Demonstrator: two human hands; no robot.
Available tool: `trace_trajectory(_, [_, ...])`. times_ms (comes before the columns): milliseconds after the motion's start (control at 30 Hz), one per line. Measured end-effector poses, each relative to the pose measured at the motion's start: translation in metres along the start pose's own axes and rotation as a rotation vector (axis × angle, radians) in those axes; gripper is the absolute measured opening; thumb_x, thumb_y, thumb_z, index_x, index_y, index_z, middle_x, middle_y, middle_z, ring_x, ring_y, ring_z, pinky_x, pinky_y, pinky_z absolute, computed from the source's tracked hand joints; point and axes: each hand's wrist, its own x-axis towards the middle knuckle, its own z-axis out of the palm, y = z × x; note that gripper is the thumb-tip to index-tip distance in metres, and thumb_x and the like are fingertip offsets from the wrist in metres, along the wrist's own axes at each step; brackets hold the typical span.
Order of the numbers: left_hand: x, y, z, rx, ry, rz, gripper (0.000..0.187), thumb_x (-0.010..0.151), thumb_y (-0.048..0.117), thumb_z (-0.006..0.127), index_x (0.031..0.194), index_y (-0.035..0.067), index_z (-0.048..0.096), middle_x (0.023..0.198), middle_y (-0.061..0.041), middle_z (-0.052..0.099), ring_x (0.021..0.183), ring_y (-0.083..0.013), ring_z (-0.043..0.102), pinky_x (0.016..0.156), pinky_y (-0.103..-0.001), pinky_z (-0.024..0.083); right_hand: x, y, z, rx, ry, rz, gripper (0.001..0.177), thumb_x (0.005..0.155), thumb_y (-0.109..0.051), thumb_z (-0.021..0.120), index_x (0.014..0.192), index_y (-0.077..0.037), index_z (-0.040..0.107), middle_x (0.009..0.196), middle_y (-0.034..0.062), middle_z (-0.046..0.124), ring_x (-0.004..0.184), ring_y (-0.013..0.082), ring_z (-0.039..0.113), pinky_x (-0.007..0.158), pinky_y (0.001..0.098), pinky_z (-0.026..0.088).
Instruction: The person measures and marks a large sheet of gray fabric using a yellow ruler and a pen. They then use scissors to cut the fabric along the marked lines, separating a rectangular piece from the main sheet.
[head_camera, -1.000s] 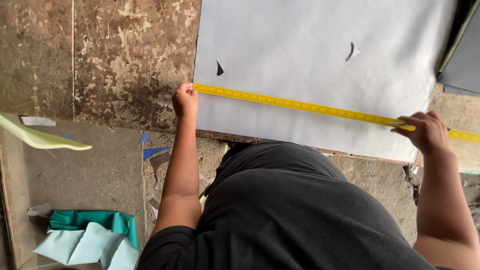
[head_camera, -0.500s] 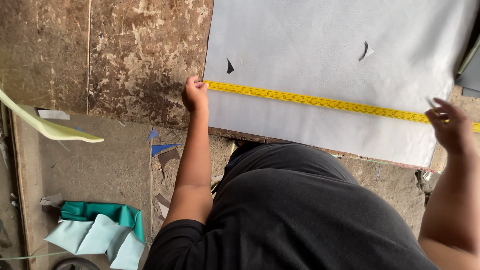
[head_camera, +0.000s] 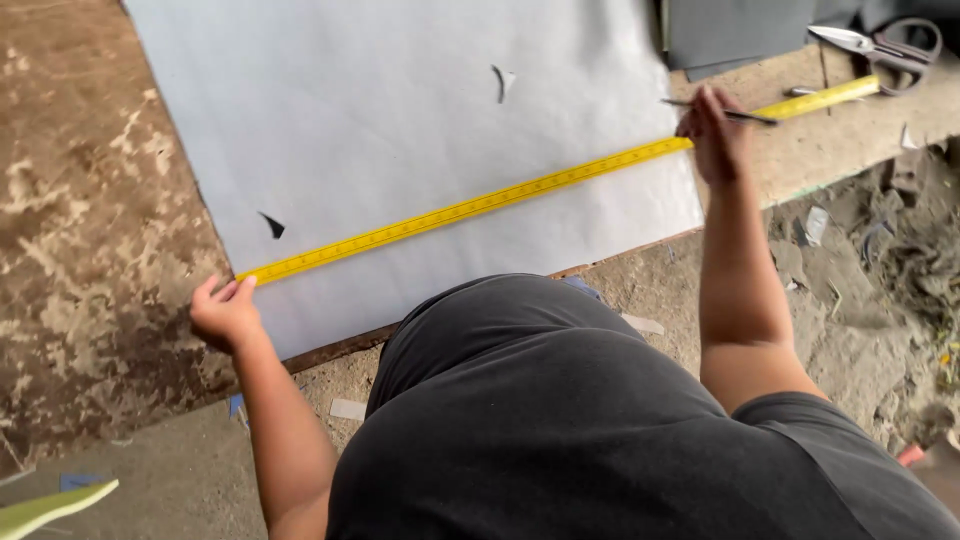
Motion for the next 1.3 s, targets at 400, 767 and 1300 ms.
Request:
trace_trajectory(400, [-0.012, 0.032, -0.011, 0.087, -0.047, -0.097, 0.034, 0.075, 0.010, 0.093, 0.105, 0.014, 0.076, 0.093, -0.001, 0.080, 0.085, -0.0141, 0.078, 0.085, -0.036, 0.062, -0.001, -0.004, -0.009, -0.376, -0.093, 0.107, 0.014, 0.092, -0.001, 0.052, 0.105, -0.006, 0.053, 0.083, 0.0105, 0.069, 0.077, 0.0170, 0.070, 0.071, 0.0269, 0.060])
trace_trajectory(767, [-0.011, 0.035, -0.006, 0.073, -0.040, -0.166, 0.032, 0.076, 0.007, 0.090, 0.103, 0.013, 0.075, 0.094, -0.002, 0.080, 0.086, -0.0136, 0.078, 0.083, -0.031, 0.064, 0.003, -0.009, -0.011, -0.345, -0.163, 0.146, 0.010, 0.086, 0.001, 0.053, 0.086, -0.009, 0.053, 0.074, 0.0055, 0.063, 0.067, 0.0142, 0.067, 0.065, 0.0229, 0.058])
trace_trajectory(1300, [-0.008, 0.048, -0.014, 0.179, -0.118, -0.144, 0.034, 0.077, 0.008, 0.090, 0.107, 0.011, 0.075, 0.098, -0.004, 0.079, 0.087, -0.0194, 0.077, 0.081, -0.037, 0.063, 0.014, 0.009, -0.015, -0.479, -0.145, 0.125, 0.008, 0.085, -0.002, 0.052, 0.082, -0.010, 0.050, 0.073, 0.0030, 0.054, 0.066, 0.0141, 0.059, 0.059, 0.0259, 0.057])
